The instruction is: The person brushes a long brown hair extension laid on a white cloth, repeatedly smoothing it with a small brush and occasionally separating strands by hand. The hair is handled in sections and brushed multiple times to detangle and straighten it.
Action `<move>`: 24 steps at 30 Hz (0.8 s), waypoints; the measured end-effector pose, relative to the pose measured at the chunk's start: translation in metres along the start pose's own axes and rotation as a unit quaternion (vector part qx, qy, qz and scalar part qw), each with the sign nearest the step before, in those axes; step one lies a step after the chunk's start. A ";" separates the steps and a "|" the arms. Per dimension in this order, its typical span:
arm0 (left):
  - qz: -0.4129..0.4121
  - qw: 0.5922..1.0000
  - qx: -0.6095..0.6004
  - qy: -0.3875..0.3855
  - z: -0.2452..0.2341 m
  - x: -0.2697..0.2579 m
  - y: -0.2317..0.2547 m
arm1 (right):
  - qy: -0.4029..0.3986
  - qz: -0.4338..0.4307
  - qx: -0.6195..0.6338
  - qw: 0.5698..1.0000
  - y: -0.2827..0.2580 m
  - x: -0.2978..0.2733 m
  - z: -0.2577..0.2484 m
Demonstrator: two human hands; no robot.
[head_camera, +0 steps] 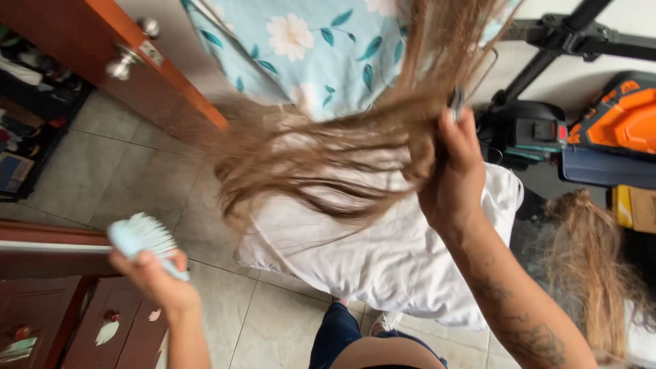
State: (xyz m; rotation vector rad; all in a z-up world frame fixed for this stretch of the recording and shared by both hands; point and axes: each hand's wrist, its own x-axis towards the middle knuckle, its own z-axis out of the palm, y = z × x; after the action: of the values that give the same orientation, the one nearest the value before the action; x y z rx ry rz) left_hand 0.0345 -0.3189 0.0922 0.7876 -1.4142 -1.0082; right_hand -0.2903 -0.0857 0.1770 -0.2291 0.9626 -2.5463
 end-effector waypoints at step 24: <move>-0.139 0.813 0.320 -0.467 0.244 -0.198 -0.204 | 0.224 0.266 -0.814 0.465 0.085 -0.022 -0.434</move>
State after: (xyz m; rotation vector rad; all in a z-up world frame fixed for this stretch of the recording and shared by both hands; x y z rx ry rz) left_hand -0.2051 -0.1892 -0.1645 1.0595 -2.6449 -1.2219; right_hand -0.3695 0.1249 -0.2043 0.2588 2.7239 -0.3012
